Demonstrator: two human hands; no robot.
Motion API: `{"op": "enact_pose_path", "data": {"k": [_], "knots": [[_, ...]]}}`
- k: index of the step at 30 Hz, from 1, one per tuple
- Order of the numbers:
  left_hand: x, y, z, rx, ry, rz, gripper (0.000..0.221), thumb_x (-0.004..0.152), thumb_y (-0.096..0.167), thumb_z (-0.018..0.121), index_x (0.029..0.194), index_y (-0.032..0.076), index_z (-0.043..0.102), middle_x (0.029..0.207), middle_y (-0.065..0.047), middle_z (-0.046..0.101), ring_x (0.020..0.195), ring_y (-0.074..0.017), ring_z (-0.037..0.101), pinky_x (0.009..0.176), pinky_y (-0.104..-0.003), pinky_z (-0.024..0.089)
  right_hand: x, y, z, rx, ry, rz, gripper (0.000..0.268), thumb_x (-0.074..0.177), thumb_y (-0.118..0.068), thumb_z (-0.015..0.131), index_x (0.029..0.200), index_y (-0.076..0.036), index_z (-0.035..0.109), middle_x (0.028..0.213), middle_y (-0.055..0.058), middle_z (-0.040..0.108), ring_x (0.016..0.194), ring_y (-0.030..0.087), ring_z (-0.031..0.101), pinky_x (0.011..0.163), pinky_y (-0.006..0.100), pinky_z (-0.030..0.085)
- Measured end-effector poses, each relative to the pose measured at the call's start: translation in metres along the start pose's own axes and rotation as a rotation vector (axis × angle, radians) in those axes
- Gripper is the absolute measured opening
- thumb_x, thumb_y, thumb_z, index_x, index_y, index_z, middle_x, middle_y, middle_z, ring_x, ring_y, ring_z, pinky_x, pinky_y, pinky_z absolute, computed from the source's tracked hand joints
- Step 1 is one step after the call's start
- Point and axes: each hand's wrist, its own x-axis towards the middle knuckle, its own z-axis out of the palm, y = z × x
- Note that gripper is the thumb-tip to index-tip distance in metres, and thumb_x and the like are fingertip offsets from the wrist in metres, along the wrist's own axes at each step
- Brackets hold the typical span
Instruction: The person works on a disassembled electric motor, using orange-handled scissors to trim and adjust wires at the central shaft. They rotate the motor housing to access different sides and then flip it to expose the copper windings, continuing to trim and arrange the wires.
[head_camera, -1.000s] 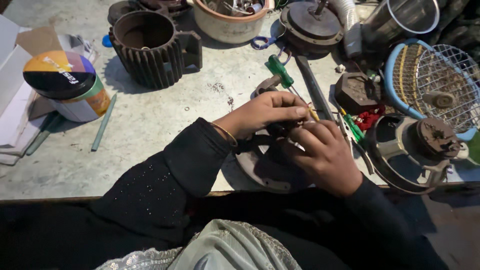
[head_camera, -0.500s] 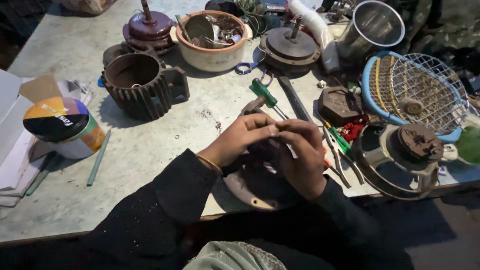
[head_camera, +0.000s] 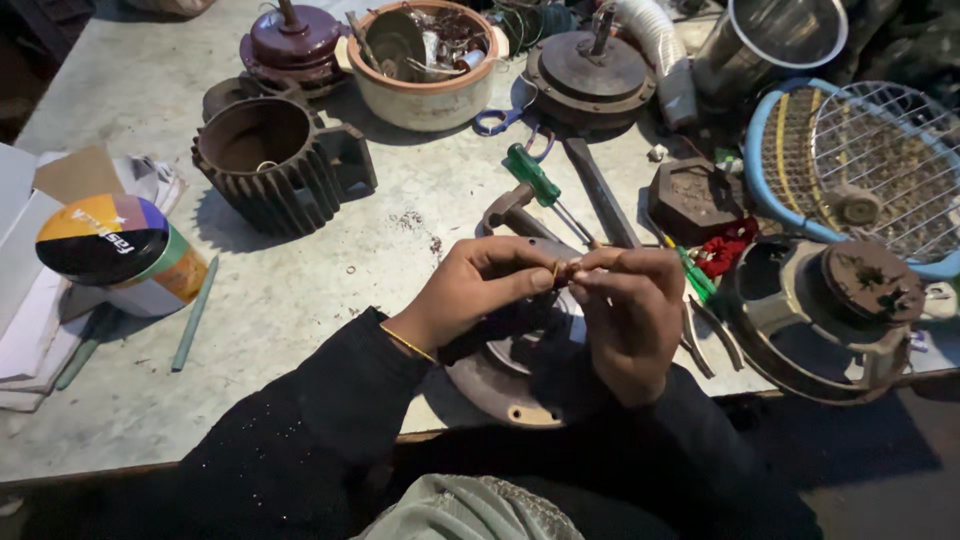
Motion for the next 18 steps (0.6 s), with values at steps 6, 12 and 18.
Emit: {"op": "enact_pose_path", "data": {"k": [6,12,18], "knots": [[-0.001,0.0,0.001,0.064,0.08,0.008,0.021,0.099,0.009,0.073,0.115,-0.004,0.075,0.108,-0.006,0.076,0.1,-0.01,0.068,0.093,-0.026,0.055,0.02,0.008,-0.001,0.144,-0.134,0.303,0.009,0.095,0.003,0.073,0.102,0.002,0.067,0.115,0.01,0.051,0.097,0.015,0.062,0.08,0.026,0.055],[0.0,0.007,0.004,0.097,0.082,0.011,0.025,0.098,0.01,0.072,0.12,-0.002,0.073,0.109,-0.004,0.075,0.101,-0.0081,0.068,0.092,-0.024,0.055,0.026,0.012,-0.005,0.151,-0.188,0.286,0.015,0.093,0.001,0.076,0.106,0.003,0.069,0.111,0.008,0.056,0.097,0.015,0.064,0.081,0.026,0.053],[0.001,0.007,0.014,0.009,0.108,0.019,0.022,0.101,0.01,0.07,0.119,-0.003,0.07,0.106,-0.003,0.073,0.097,-0.0074,0.067,0.088,-0.024,0.055,0.023,0.014,-0.028,0.308,-0.384,0.46,0.04,0.085,-0.011,0.081,0.119,-0.003,0.061,0.113,0.007,0.059,0.106,0.016,0.063,0.091,0.029,0.053]]}}
